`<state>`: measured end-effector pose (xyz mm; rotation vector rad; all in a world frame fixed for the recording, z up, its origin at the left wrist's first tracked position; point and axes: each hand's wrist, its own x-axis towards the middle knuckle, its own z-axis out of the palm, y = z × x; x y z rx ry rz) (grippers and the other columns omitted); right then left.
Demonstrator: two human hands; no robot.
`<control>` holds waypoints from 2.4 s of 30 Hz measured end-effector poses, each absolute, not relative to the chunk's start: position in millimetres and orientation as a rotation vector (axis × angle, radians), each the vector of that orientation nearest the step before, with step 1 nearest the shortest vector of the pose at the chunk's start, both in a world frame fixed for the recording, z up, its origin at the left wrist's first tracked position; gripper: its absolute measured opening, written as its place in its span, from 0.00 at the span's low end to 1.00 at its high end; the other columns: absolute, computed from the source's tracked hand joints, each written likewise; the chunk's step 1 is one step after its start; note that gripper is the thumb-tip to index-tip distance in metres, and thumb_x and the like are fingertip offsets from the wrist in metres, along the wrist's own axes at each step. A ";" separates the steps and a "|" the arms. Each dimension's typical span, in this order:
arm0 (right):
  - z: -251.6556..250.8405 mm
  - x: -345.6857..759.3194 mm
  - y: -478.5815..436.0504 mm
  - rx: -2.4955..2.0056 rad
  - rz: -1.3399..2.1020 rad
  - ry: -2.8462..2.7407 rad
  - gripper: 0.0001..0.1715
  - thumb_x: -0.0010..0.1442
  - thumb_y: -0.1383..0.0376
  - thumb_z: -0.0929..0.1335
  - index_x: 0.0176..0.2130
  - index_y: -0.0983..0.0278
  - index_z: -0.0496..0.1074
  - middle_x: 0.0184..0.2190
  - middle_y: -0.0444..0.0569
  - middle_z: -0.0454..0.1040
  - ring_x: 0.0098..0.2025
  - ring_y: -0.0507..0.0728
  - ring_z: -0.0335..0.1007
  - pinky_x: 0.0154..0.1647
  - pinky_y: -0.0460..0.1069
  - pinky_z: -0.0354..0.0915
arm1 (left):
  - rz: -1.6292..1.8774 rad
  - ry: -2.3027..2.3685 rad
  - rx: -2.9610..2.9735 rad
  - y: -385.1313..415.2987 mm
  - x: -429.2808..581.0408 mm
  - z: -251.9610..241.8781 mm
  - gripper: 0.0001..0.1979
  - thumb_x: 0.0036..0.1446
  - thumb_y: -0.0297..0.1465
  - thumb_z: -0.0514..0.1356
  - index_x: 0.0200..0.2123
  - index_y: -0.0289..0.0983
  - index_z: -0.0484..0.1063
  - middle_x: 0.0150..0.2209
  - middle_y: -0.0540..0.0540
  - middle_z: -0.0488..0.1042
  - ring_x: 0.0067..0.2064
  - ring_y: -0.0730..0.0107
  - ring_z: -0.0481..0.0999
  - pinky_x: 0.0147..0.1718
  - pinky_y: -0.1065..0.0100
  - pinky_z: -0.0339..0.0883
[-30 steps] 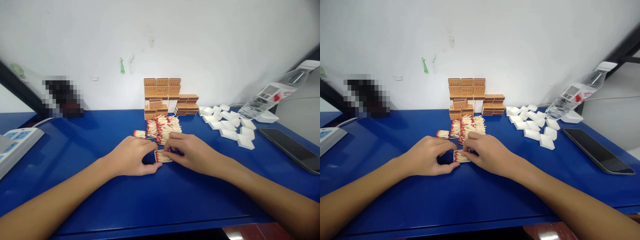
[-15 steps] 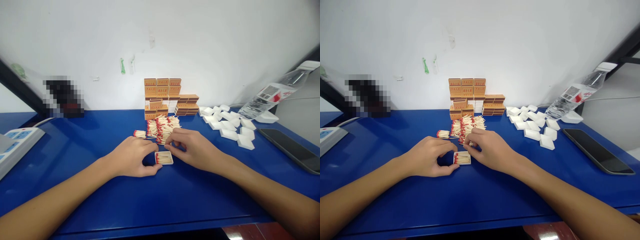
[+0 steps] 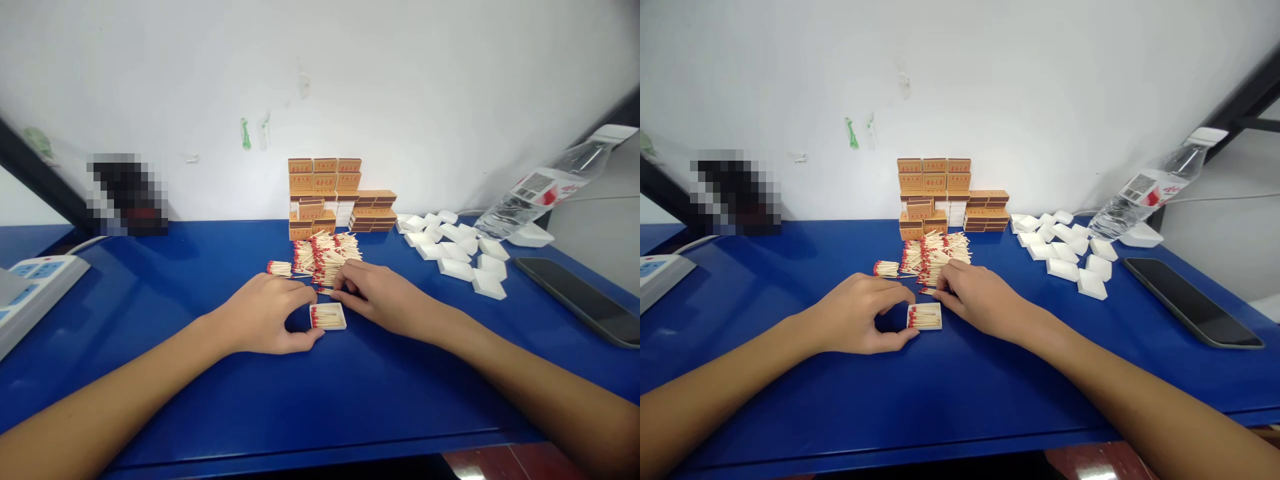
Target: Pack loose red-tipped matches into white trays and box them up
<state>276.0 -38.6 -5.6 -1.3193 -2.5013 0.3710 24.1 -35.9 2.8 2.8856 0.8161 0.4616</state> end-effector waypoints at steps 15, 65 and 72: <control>-3.9 280.0 -41.5 -1.371 0.305 -2.604 0.10 0.75 0.60 0.65 0.41 0.63 0.66 0.40 0.50 0.75 0.35 0.56 0.72 0.35 0.50 0.60 | 0.467 0.810 2.875 -34.6 23.2 -0.1 0.14 0.62 0.42 0.64 0.43 0.37 0.78 0.35 0.50 0.82 0.32 0.68 0.79 0.31 0.66 0.65; 19.2 269.6 -59.4 -1.358 0.027 -2.712 0.18 0.78 0.60 0.59 0.37 0.63 0.68 0.36 0.49 0.78 0.32 0.56 0.71 0.31 0.52 0.49 | 0.503 0.936 2.901 -35.0 23.9 -1.4 0.15 0.63 0.44 0.63 0.41 0.38 0.78 0.29 0.51 0.78 0.28 0.68 0.75 0.28 0.66 0.62; 18.5 268.9 -61.0 -1.269 0.083 -2.693 0.15 0.77 0.63 0.60 0.37 0.62 0.68 0.36 0.49 0.77 0.33 0.56 0.70 0.31 0.52 0.50 | 0.532 0.930 2.917 -34.1 23.7 -3.1 0.16 0.62 0.45 0.63 0.40 0.37 0.77 0.28 0.50 0.78 0.27 0.69 0.75 0.27 0.67 0.61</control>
